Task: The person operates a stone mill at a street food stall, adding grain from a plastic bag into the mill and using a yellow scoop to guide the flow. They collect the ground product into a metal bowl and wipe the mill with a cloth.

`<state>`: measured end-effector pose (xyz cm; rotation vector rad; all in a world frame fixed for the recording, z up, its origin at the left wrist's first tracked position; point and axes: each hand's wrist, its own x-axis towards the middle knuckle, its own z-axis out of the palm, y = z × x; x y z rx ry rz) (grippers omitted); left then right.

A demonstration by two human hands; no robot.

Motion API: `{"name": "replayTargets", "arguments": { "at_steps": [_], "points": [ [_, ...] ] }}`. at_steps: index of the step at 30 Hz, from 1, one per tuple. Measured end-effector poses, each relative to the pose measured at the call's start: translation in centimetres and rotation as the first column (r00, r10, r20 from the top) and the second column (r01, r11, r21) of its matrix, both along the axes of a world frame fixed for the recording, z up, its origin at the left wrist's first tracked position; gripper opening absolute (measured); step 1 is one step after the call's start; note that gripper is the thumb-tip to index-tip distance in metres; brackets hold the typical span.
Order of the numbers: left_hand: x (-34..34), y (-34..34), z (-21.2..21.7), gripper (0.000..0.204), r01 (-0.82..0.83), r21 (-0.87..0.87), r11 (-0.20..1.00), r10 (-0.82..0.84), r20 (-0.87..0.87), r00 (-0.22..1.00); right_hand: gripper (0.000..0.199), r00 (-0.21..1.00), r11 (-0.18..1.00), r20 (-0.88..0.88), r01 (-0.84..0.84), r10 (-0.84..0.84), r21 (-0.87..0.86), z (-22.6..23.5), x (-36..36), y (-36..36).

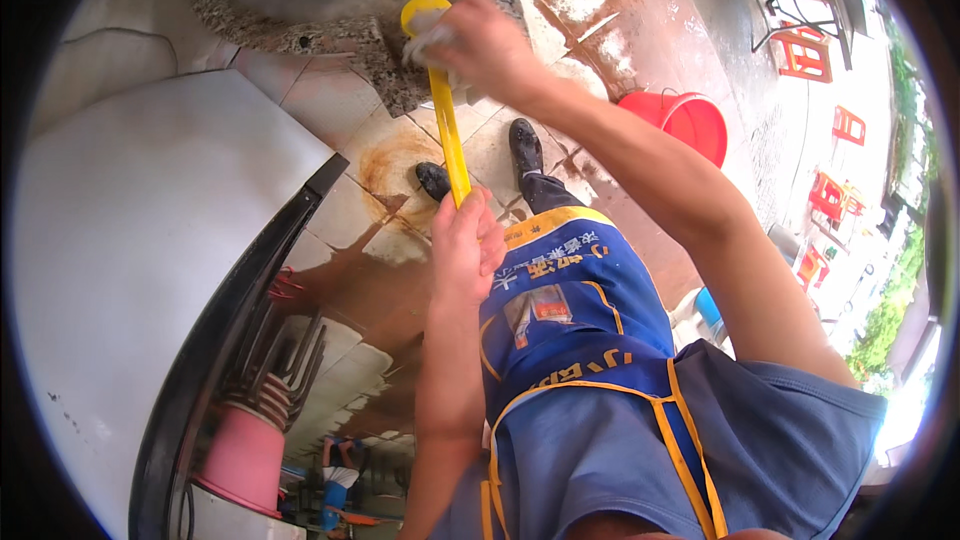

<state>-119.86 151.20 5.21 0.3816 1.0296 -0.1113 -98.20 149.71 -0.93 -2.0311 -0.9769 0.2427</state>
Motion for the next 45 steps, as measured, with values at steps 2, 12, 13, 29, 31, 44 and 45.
{"name": "replayTargets", "arguments": {
  "at_steps": [2,12,13,29,31,44,45],
  "points": [
    [-0.8,0.1,0.1,0.013,-0.019,-0.034,0.999,0.018,-0.018,1.000,0.020,0.998,0.999,0.046,0.045,-0.045,-0.011,2.1,3.0,-0.1],
    [0.0,1.8,1.3,0.012,0.029,-0.108,0.994,-0.031,-0.019,0.999,0.024,0.958,0.824,0.062,-0.206,0.280,-0.528,-4.7,8.5,5.0],
    [0.4,2.0,1.3,0.012,0.032,-0.107,0.994,-0.033,-0.011,0.999,0.024,0.959,0.822,0.073,-0.195,0.275,-0.535,-4.6,8.6,5.1],
    [0.1,3.1,0.8,0.014,0.188,0.012,0.982,-0.187,-0.036,0.982,0.030,0.932,0.898,0.255,-0.131,0.256,-0.421,-6.9,6.3,6.1],
    [0.7,2.5,0.3,0.013,0.226,0.092,0.970,-0.222,-0.048,0.974,0.032,0.938,0.877,0.299,-0.013,0.178,-0.480,-7.2,5.9,6.5],
    [3.5,-0.3,1.0,0.012,0.156,0.512,0.845,-0.205,0.041,0.978,0.032,0.071,0.986,-0.996,0.156,0.052,0.063,4.4,2.5,1.1],
    [4.0,-0.1,1.2,0.012,0.144,0.498,0.855,-0.206,0.073,0.976,0.031,0.079,0.992,-0.996,0.115,0.034,0.043,4.9,3.3,1.4]
  ]
}}
